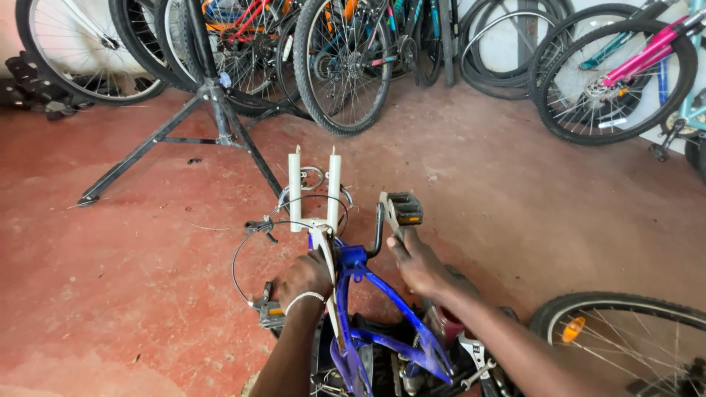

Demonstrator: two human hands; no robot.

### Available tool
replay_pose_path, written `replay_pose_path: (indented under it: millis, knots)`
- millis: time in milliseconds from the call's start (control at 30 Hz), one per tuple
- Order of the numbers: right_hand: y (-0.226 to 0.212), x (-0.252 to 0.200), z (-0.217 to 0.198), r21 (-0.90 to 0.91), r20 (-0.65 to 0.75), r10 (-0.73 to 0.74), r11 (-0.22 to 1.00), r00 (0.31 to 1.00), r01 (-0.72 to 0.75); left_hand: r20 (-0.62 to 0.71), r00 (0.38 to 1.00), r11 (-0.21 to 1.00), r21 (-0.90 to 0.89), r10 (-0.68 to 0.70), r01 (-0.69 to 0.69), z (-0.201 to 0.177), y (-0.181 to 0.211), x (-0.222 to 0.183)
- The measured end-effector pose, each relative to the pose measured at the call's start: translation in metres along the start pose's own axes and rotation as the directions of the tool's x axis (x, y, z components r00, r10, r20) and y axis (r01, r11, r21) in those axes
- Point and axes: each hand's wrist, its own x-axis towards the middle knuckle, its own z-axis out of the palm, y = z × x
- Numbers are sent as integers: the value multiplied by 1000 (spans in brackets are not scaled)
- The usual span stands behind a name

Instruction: Assembling and repairing a small blue bicycle by attaching the seat and frame components using a screwdriver.

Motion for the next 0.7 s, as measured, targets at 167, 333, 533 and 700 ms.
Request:
replay_pose_path:
  millis: [167, 333, 533, 700]
  knots:
    - [-27, -21, 11, -50, -136, -41, 998, 990, 35, 107, 993, 994, -95, -51, 62, 24, 3, 45]
    - [-11, -6, 16, 131, -150, -38, 990, 988, 58, 106, 990, 980, -162, -94, 111, 26, 13, 47]
    - [-1, 24, 41, 239, -151, 119, 968, 981, -81, 150, 983, 983, -131, -106, 126, 26, -2, 68]
    - [-28, 8, 24, 537, 114, 102, 831, 988, -147, 184, 982, 976, -202, -49, 87, 22, 0, 60]
